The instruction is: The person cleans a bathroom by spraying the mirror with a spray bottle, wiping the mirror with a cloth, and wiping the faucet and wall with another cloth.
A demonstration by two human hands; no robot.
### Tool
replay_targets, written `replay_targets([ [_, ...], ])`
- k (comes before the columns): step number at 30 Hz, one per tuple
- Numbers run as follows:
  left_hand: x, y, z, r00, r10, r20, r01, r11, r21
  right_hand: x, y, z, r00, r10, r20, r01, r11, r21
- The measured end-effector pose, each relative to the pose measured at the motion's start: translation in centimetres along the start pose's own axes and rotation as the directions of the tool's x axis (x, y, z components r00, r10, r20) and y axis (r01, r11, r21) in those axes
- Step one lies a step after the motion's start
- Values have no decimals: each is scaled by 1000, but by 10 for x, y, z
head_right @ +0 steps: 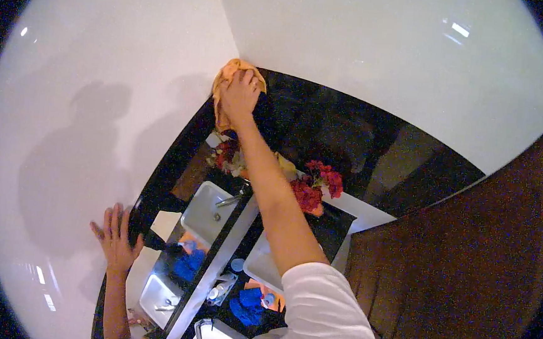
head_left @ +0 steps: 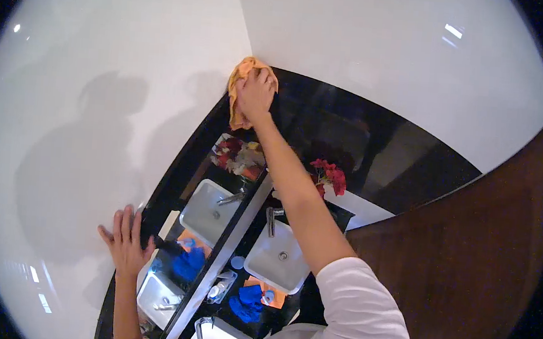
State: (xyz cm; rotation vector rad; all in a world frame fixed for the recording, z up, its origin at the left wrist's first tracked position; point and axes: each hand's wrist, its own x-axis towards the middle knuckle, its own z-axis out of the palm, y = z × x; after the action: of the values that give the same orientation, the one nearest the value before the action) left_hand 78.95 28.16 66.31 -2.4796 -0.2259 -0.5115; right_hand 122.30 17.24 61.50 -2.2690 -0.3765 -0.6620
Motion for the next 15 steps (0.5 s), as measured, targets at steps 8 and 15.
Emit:
replay_targets([
  [8, -2, -3, 5, 999, -1, 32, -1, 997, 72, 2, 9, 51, 973, 137, -185, -8, 824, 566],
  [15, 5, 2, 4, 999, -17, 29, 14, 995, 95, 6, -8, 40, 993, 75, -95, 9, 740, 673],
])
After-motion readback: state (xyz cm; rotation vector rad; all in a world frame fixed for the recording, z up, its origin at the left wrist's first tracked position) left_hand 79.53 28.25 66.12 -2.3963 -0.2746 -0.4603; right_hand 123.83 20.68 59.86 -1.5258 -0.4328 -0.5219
